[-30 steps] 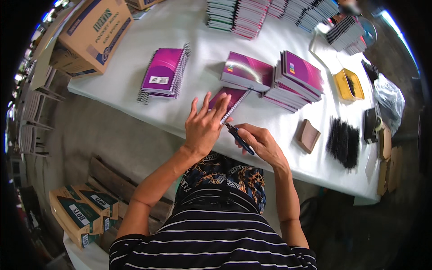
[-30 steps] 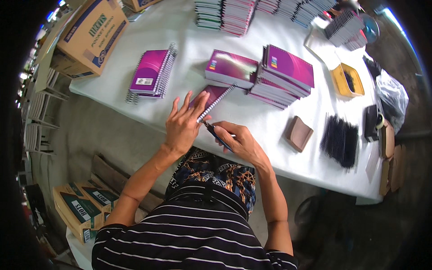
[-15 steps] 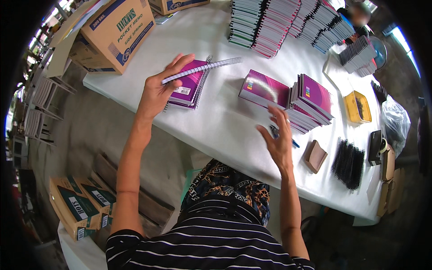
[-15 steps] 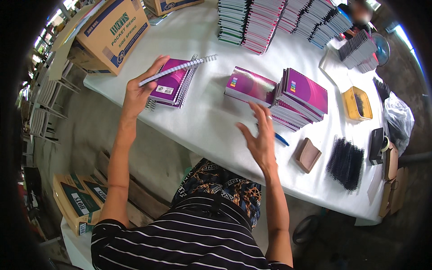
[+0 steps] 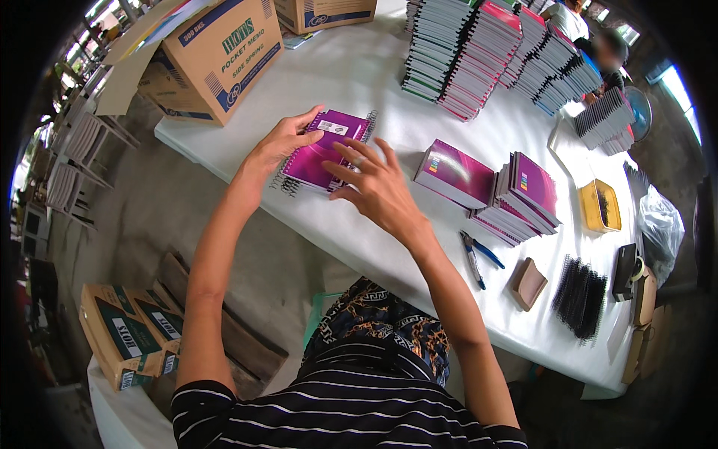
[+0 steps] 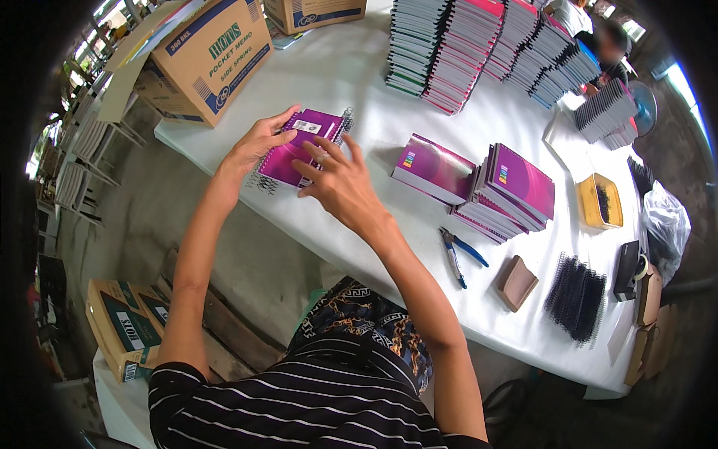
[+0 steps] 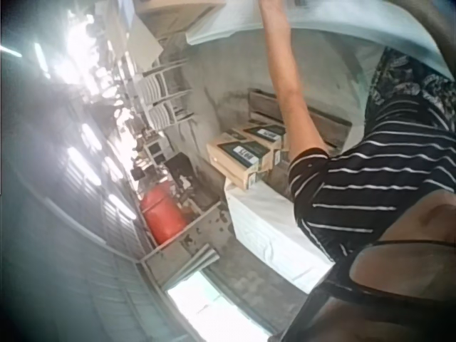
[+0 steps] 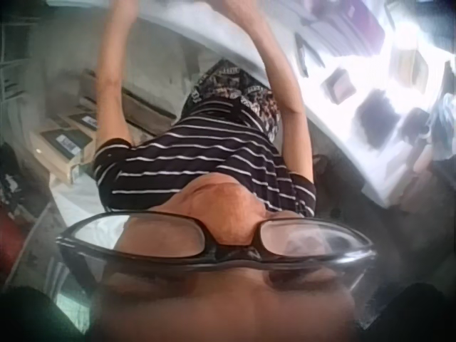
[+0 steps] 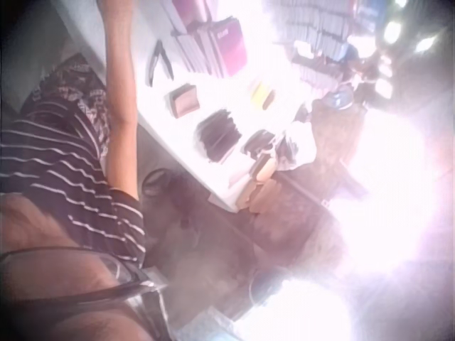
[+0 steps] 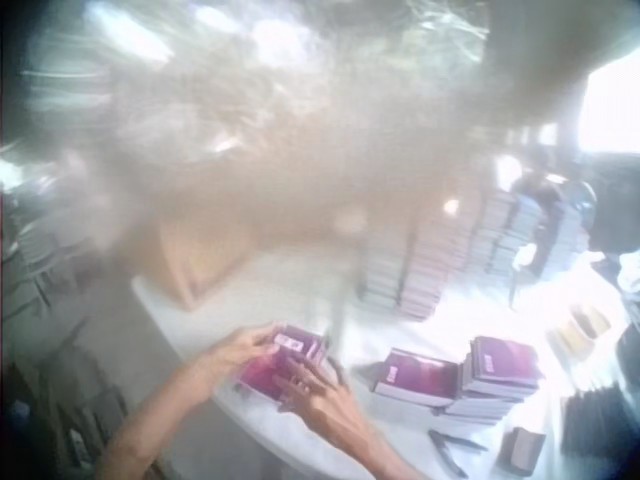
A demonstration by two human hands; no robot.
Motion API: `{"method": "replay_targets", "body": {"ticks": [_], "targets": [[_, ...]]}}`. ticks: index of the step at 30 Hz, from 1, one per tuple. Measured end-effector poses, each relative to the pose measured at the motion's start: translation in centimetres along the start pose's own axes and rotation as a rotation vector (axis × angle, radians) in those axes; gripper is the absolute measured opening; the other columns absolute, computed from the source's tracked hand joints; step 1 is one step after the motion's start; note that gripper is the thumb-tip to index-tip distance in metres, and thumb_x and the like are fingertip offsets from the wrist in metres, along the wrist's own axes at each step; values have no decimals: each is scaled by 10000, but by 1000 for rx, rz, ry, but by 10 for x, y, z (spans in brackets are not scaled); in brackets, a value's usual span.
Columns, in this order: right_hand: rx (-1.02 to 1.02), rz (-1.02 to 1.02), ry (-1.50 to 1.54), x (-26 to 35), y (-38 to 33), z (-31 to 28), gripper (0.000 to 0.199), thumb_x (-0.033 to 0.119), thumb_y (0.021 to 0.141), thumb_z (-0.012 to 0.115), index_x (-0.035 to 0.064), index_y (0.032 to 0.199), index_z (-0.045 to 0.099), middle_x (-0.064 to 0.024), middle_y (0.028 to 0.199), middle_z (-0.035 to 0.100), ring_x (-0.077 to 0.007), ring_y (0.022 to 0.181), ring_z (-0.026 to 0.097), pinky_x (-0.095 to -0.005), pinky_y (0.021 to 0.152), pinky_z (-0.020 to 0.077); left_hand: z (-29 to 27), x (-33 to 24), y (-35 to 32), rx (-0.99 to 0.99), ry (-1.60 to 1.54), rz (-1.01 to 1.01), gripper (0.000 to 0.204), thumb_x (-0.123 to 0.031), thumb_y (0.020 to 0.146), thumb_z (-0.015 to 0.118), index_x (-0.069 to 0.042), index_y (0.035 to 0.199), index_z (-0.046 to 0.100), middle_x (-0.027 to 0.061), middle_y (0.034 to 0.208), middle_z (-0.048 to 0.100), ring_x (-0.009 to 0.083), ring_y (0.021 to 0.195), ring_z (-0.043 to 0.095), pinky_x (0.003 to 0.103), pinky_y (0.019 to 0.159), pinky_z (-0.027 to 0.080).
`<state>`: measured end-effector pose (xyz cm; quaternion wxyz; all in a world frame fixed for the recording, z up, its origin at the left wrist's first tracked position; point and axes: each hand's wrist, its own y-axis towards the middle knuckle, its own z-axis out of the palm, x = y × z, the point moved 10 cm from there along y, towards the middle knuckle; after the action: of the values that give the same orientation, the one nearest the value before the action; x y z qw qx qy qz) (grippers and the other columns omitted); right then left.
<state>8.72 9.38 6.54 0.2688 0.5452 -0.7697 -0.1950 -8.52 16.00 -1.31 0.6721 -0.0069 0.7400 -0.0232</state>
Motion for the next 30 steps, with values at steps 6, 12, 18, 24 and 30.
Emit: {"method": "replay_targets", "body": {"ticks": [6,12,18,24,30], "targets": [[-119,425,-123,-86,-78,-72,416,168,826,747,79,1223,662,-131,1309,601,-333,1197,549,-435,1028,441,4,-8,21,-43,130,19,676,-124,936,660,-22,1518,334,159,1410,518,170,1242,514,314,1042,430],[6,474,-450,-122,-131,-64,556,25,843,666,2,1377,514,-187,1434,508,-343,1326,488,-458,1113,401,3,-42,12,-498,1159,106,643,-152,939,661,-87,1511,376,170,1458,487,219,1323,473,312,1062,409],[-47,407,-538,-112,-141,-63,603,-89,815,571,2,1405,486,-186,1443,501,-321,1334,493,-457,1131,407,135,-69,-50,-53,62,288,675,-296,977,622,-44,1522,313,206,1547,356,296,1424,372,407,1124,368],[-4,378,-477,-94,-140,-65,552,-42,821,554,-40,1370,506,-221,1402,529,-351,1315,507,-454,1114,404,204,34,-45,285,-808,-406,720,-445,987,567,31,1475,333,191,1430,495,278,1307,516,392,1096,417],[169,378,-178,-16,-163,-52,649,208,807,729,-13,1373,503,-217,1406,517,-338,1338,477,-478,1150,328,218,51,-39,407,-779,-339,580,-257,973,627,-21,1455,407,137,1319,589,213,1228,578,351,1064,452]]}}
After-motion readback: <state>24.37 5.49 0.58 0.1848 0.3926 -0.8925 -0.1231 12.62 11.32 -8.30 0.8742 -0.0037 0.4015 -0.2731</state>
